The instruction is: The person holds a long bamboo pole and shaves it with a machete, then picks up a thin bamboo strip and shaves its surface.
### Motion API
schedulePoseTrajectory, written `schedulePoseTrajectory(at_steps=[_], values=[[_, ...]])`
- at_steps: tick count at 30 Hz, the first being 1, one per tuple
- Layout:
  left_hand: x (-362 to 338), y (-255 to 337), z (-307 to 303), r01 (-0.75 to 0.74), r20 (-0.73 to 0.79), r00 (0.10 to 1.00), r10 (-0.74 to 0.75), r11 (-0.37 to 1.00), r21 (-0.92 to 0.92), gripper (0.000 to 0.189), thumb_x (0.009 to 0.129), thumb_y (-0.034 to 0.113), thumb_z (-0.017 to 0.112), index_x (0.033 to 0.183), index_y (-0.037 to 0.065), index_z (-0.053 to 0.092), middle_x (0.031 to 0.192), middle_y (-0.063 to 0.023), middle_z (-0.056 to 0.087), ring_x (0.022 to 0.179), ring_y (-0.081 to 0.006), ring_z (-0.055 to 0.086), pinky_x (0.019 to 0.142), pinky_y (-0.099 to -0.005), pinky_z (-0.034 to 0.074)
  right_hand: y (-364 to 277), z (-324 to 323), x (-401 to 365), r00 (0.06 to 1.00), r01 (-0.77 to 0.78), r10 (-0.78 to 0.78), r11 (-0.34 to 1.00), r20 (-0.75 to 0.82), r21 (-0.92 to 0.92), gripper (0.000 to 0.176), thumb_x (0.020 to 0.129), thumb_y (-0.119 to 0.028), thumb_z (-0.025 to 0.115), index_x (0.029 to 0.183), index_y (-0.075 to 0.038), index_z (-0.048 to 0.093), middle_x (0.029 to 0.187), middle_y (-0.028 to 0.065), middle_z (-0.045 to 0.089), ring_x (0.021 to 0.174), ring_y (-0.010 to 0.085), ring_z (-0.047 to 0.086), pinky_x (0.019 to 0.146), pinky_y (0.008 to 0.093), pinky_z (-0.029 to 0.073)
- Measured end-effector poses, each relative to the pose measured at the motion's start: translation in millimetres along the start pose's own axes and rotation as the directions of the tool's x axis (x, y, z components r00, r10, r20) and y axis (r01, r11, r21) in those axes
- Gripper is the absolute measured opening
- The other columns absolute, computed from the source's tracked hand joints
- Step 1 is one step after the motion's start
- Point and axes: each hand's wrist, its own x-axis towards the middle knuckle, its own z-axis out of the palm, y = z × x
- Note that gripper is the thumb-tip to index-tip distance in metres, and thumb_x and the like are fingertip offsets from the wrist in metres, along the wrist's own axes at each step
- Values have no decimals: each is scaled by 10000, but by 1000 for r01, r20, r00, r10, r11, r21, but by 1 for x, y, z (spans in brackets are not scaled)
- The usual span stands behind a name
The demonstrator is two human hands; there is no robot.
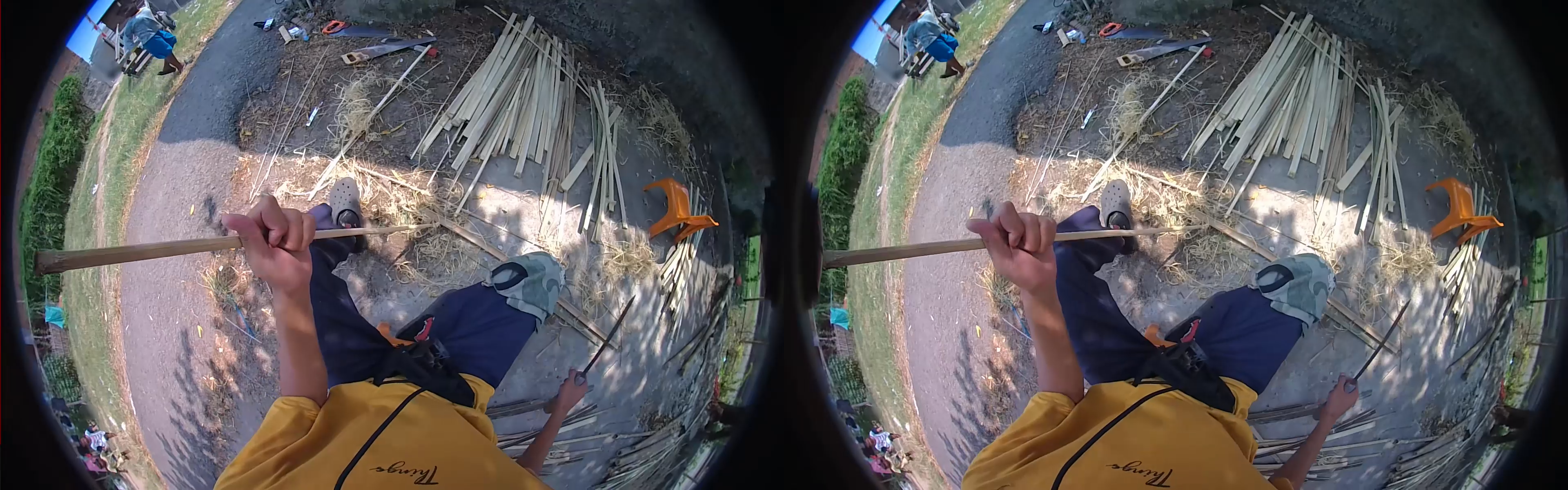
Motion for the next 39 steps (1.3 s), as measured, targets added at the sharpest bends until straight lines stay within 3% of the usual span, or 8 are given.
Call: schedulePoseTrajectory(at_steps=[8,17,24,26,28,30,35,39], values=[[-54,1,12,-92,24,996,92,996,-4,610,998,628,245,627,143,265,458,49,198,388,-74,122,379,-257,130,-309,93,-55,772,75,-369,862,518,502,137,897,-56,628,915,-69,493,608,-36,430,462,37,382,417,214,302],[-112,10,-13,-27,-178,982,68,974,223,653,934,699,382,689,94,378,617,-28,384,525,-127,349,526,-277,291,-256,281,-174,-53,609,-469,685,882,400,294,735,-221,706,916,-1,634,743,208,635,720,368,651,664,416,507],[-143,28,-56,286,-113,829,-548,241,927,410,857,239,752,1117,16,527,887,-55,548,886,-136,566,759,-321,505,-225,274,-170,10,649,-400,700,916,298,276,741,-219,699,911,-8,642,743,218,641,737,406,645,663,448,506],[-149,48,-49,766,-516,531,-672,121,631,414,859,219,741,1139,2,528,845,-84,576,655,-162,598,589,-297,519,-220,274,-163,91,638,-402,726,911,256,297,742,-221,707,936,-6,641,719,210,639,711,413,642,651,441,507],[-164,67,-59,787,-540,463,-703,46,615,427,950,381,618,1095,-17,556,735,-67,582,525,-144,591,468,-267,490,-215,276,-156,97,624,-388,741,916,247,310,744,-218,707,944,9,641,734,213,644,727,407,649,661,429,505],[-171,79,-64,808,-475,74,-877,-227,544,601,999,550,414,1004,-21,601,628,-49,550,533,-150,614,487,-272,498,-214,285,-152,155,599,-406,764,901,242,334,749,-213,706,960,37,640,763,219,656,758,397,663,681,404,501],[-217,52,-63,972,10,219,-976,219,86,1089,799,871,2,905,-24,613,543,-10,449,426,-97,400,449,-217,349,-203,304,-142,290,496,-394,842,872,215,407,752,-215,716,1028,75,644,793,168,677,733,253,666,711,346,505],[-226,45,-40,764,-85,373,-924,358,-537,806,933,740,293,888,-7,594,575,-3,449,491,-92,434,459,-223,305,-181,315,-127,327,507,-441,828,836,238,383,763,-196,715,1012,85,640,786,159,676,720,231,662,685,348,499]])
